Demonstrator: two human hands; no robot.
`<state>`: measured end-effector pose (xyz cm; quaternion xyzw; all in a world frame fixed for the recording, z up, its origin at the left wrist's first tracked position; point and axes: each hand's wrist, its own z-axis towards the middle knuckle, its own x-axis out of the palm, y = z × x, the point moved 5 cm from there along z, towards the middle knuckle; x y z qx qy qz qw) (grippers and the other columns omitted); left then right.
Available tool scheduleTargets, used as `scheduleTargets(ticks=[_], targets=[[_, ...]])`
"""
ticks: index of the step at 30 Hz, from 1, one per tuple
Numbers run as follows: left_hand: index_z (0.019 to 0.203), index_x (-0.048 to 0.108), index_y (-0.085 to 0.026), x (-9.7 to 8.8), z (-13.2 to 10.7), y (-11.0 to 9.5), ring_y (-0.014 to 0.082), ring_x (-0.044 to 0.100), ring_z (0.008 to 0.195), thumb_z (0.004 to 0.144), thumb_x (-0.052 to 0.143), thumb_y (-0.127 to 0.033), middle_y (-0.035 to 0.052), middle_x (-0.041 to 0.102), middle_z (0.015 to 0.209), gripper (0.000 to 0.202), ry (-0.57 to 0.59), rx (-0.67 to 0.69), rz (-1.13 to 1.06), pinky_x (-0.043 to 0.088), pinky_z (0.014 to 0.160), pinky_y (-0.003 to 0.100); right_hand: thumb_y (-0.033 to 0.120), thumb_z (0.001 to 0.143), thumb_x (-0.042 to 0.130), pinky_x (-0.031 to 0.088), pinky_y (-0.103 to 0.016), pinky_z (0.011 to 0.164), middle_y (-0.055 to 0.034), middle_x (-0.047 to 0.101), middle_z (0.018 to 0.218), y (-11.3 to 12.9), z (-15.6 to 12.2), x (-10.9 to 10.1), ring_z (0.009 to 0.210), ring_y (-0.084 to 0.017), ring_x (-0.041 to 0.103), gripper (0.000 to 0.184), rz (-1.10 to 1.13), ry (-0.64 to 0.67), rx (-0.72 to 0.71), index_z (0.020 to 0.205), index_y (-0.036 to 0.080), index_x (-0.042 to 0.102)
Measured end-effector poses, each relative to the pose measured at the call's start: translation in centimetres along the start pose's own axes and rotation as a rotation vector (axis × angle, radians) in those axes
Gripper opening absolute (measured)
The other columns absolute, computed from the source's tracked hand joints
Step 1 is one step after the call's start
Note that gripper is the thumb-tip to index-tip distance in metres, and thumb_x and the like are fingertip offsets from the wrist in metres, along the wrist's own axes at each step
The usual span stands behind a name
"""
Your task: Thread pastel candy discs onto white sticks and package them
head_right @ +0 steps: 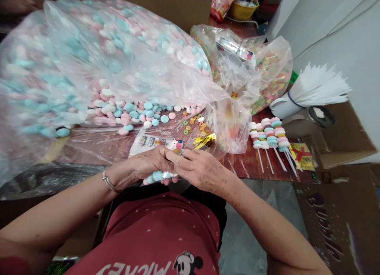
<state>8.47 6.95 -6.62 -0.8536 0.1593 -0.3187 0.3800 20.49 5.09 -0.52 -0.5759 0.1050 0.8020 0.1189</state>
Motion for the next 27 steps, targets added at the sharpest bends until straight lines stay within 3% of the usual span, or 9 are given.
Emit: scheduleTargets(ticks=[5, 10, 14, 18, 20, 22, 24, 27], targets=[[0.076, 0.076, -0.013, 0.1, -0.3, 0.8, 0.0128, 0.061, 0.044, 0.057, 0.072, -0.014, 0.0056, 0.071, 0.058, 0.019, 0.101, -0.112, -0.026, 0.049, 0.042, 0.02, 0.014, 0.099, 0.034, 0.048, -0.034, 0.07, -0.0097, 0.07, 0.106, 0.5, 0.3, -0.9, 0.08, -0.018, 0.056, 0.031, 0.093, 0.014, -0.055, 0.109, 0.016, 0.062], [0.067, 0.072, -0.014, 0.2, -0.6, 0.8, 0.0119, 0.06, 0.044, 0.057, 0.073, -0.015, 0.0029, 0.068, 0.056, 0.01, 0.107, -0.122, 0.035, 0.05, 0.045, 0.021, 0.016, 0.099, 0.033, 0.047, -0.032, 0.068, -0.0057, 0.062, 0.08, 0.2, 0.4, -0.2, 0.074, -0.017, 0.053, 0.029, 0.239, 0.074, 0.007, 0.09, 0.017, 0.061], [0.062, 0.07, -0.014, 0.5, -0.9, 0.5, 0.0121, 0.06, 0.045, 0.056, 0.073, -0.015, 0.0019, 0.066, 0.055, 0.007, 0.138, -0.108, 0.084, 0.051, 0.047, 0.023, 0.017, 0.101, 0.033, 0.044, -0.029, 0.066, -0.0049, 0.059, 0.078, 0.6, 0.5, -0.1, 0.072, -0.016, 0.049, 0.029, 0.28, 0.086, 0.018, 0.086, 0.016, 0.058], [0.059, 0.067, -0.013, 0.5, -1.0, 0.1, 0.0126, 0.058, 0.044, 0.056, 0.071, -0.014, 0.0015, 0.064, 0.053, 0.005, 0.135, -0.126, 0.16, 0.048, 0.046, 0.023, 0.014, 0.099, 0.031, 0.043, -0.03, 0.068, -0.0059, 0.058, 0.077, 1.5, 0.6, -0.5, 0.072, -0.017, 0.047, 0.031, 0.171, 0.087, 0.016, 0.086, 0.015, 0.06], [0.057, 0.064, -0.014, 0.7, -1.0, -0.4, 0.0128, 0.057, 0.045, 0.06, 0.067, -0.012, 0.0004, 0.062, 0.052, 0.004, 0.08, -0.088, 0.263, 0.047, 0.047, 0.024, 0.011, 0.098, 0.03, 0.042, -0.032, 0.068, -0.0069, 0.058, 0.076, 1.9, 0.6, -0.4, 0.071, -0.019, 0.047, 0.033, 0.076, 0.064, 0.048, 0.083, 0.015, 0.059], [0.055, 0.06, -0.015, 1.0, -0.8, -1.2, 0.0142, 0.057, 0.048, 0.064, 0.064, -0.009, -0.0002, 0.06, 0.052, 0.011, -0.026, 0.035, 0.48, 0.046, 0.049, 0.024, 0.008, 0.095, 0.03, 0.04, -0.033, 0.067, -0.0074, 0.056, 0.073, 1.9, 0.5, 0.1, 0.069, -0.02, 0.047, 0.033, -0.039, 0.037, 0.123, 0.079, 0.015, 0.059], [0.057, 0.059, -0.015, 1.4, -0.8, -2.2, 0.0174, 0.059, 0.054, 0.069, 0.06, -0.006, 0.002, 0.06, 0.054, 0.015, -0.224, 0.214, 0.822, 0.047, 0.053, 0.027, 0.007, 0.093, 0.033, 0.037, -0.033, 0.063, -0.0067, 0.055, 0.069, 1.4, 0.3, 0.7, 0.066, -0.02, 0.045, 0.032, -0.156, 0.0, 0.232, 0.075, 0.017, 0.057], [0.075, 0.064, -0.011, 2.7, -1.3, -3.5, 0.0238, 0.063, 0.065, 0.079, 0.05, -0.003, 0.0115, 0.066, 0.07, 0.016, -0.543, 0.467, 1.342, 0.049, 0.061, 0.035, 0.013, 0.094, 0.039, 0.034, -0.031, 0.058, -0.0054, 0.054, 0.065, -0.1, 0.0, 1.4, 0.063, -0.02, 0.047, 0.028, -0.217, -0.078, 0.415, 0.071, 0.02, 0.053]])
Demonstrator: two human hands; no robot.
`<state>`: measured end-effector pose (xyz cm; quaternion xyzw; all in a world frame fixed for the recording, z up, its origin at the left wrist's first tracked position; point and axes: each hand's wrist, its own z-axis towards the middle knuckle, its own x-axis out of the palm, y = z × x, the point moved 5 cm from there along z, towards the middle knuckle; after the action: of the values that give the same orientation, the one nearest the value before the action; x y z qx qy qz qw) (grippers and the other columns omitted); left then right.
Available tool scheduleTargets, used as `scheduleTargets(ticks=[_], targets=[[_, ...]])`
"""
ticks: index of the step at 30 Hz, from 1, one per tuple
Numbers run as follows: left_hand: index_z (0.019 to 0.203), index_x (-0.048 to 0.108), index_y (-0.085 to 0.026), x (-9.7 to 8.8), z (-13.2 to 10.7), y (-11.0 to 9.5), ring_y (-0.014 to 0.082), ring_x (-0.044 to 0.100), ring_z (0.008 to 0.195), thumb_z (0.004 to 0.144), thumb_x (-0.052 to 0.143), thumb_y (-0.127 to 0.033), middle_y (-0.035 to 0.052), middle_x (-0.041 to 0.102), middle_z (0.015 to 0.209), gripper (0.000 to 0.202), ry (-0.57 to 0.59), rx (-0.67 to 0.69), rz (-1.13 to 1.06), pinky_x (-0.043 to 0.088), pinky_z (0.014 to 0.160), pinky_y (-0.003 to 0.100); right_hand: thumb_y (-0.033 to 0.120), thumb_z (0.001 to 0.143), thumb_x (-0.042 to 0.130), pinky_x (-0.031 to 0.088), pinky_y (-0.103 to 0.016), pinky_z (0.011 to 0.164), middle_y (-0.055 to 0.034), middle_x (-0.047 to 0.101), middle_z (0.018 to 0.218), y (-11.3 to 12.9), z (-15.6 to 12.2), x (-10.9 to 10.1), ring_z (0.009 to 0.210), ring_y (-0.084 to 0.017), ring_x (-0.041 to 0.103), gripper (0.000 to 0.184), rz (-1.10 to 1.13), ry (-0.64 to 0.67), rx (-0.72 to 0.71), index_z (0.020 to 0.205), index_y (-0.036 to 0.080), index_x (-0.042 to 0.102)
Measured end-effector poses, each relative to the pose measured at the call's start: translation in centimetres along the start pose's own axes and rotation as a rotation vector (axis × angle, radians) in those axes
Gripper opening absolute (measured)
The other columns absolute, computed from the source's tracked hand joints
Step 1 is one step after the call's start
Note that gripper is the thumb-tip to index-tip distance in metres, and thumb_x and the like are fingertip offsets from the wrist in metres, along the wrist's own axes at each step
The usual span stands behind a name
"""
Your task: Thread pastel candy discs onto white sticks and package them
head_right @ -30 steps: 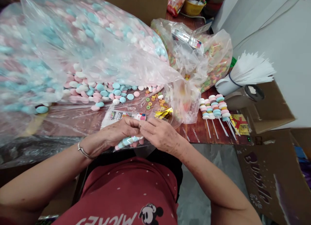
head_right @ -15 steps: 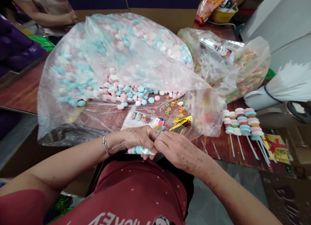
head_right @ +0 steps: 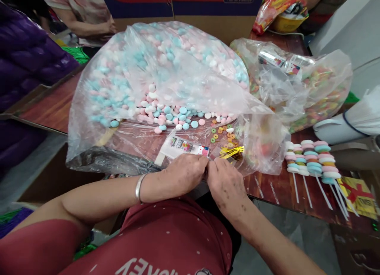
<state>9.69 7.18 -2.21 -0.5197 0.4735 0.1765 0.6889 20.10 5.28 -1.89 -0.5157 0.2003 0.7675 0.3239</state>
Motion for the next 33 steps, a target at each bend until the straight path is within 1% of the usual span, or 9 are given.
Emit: scheduleTargets(ticks=[4, 7, 13, 16, 19, 22, 25, 29, 33], targets=[[0.093, 0.062, -0.008, -1.1, -1.3, -1.9, 0.0262, 0.062, 0.082, 0.092, 0.041, -0.009, 0.0161, 0.067, 0.088, 0.022, -0.393, 0.281, 0.291, 0.048, 0.07, 0.039, 0.02, 0.094, 0.042, 0.039, -0.028, 0.06, -0.0037, 0.061, 0.069, -2.6, 1.0, 0.1, 0.065, -0.017, 0.054, 0.022, 0.245, -0.134, 0.312, 0.076, 0.021, 0.054], [0.09, 0.063, -0.012, -1.7, -3.1, -2.7, 0.0223, 0.06, 0.079, 0.093, 0.047, -0.015, 0.0115, 0.068, 0.086, 0.016, -0.572, 0.475, 0.18, 0.047, 0.073, 0.037, 0.021, 0.091, 0.045, 0.041, -0.027, 0.059, 0.0003, 0.062, 0.069, -3.9, 1.5, -1.0, 0.063, -0.015, 0.055, 0.017, 0.445, -0.288, 0.55, 0.078, 0.022, 0.056], [0.107, 0.066, -0.018, -2.3, -3.3, 1.3, 0.0216, 0.063, 0.092, 0.096, 0.045, -0.036, 0.0085, 0.07, 0.104, 0.03, -0.383, 0.0, -1.006, 0.051, 0.082, 0.036, 0.015, 0.089, 0.048, 0.044, -0.025, 0.061, 0.0005, 0.063, 0.074, 0.0, 2.5, -2.8, 0.066, -0.013, 0.058, 0.013, 0.526, -0.495, 0.39, 0.083, 0.021, 0.057], [0.109, 0.07, -0.021, -3.5, -3.5, 2.9, 0.0254, 0.063, 0.104, 0.091, 0.049, -0.041, 0.008, 0.07, 0.112, 0.034, -0.396, -0.045, -1.487, 0.049, 0.091, 0.042, 0.013, 0.09, 0.047, 0.046, -0.026, 0.063, -0.0011, 0.062, 0.074, 1.6, 2.7, -2.3, 0.068, -0.014, 0.057, 0.013, 0.498, -0.511, 0.262, 0.085, 0.02, 0.056], [0.099, 0.076, -0.019, -5.0, -4.2, 3.1, 0.0269, 0.061, 0.107, 0.089, 0.051, -0.039, 0.0082, 0.075, 0.098, 0.033, -0.376, 0.112, -1.531, 0.044, 0.099, 0.043, 0.013, 0.092, 0.046, 0.046, -0.027, 0.064, -0.0022, 0.06, 0.073, 1.3, 3.0, -1.4, 0.068, -0.015, 0.055, 0.013, 0.451, -0.482, 0.23, 0.087, 0.02, 0.056], [0.087, 0.078, -0.017, -4.9, -5.0, 2.1, 0.0263, 0.063, 0.092, 0.093, 0.048, -0.048, 0.0099, 0.075, 0.079, 0.043, -0.188, 0.246, -1.318, 0.045, 0.091, 0.041, 0.012, 0.092, 0.045, 0.045, -0.028, 0.063, -0.002, 0.058, 0.07, 0.8, 3.3, -1.3, 0.066, -0.015, 0.053, 0.015, 0.404, -0.446, 0.218, 0.083, 0.02, 0.054], [0.081, 0.077, -0.015, -3.1, -4.8, 2.1, 0.0217, 0.061, 0.072, 0.094, 0.037, -0.06, 0.0097, 0.073, 0.074, 0.062, -0.031, -0.017, -1.219, 0.047, 0.076, 0.036, 0.011, 0.091, 0.045, 0.045, -0.028, 0.064, -0.0024, 0.058, 0.071, 1.5, 3.4, -2.1, 0.069, -0.016, 0.054, 0.014, 0.389, -0.459, 0.22, 0.084, 0.02, 0.055], [0.081, 0.075, -0.016, -3.7, -4.6, 2.6, 0.0226, 0.063, 0.073, 0.09, 0.032, -0.07, 0.0082, 0.071, 0.072, 0.07, -0.143, -0.277, -1.431, 0.049, 0.074, 0.037, 0.012, 0.09, 0.045, 0.046, -0.027, 0.063, -0.0029, 0.06, 0.071, 3.9, 3.4, -2.5, 0.068, -0.015, 0.055, 0.015, 0.446, -0.435, 0.134, 0.084, 0.019, 0.056], [0.077, 0.078, -0.023, -7.1, -5.4, 1.7, 0.0206, 0.065, 0.064, 0.09, 0.037, -0.068, 0.0045, 0.073, 0.066, 0.062, -0.166, 0.109, -1.498, 0.05, 0.071, 0.035, 0.013, 0.091, 0.044, 0.045, -0.025, 0.06, -0.0005, 0.059, 0.068, 3.8, 3.4, -1.3, 0.064, -0.013, 0.055, 0.016, 0.624, -0.374, 0.224, 0.08, 0.02, 0.054]])
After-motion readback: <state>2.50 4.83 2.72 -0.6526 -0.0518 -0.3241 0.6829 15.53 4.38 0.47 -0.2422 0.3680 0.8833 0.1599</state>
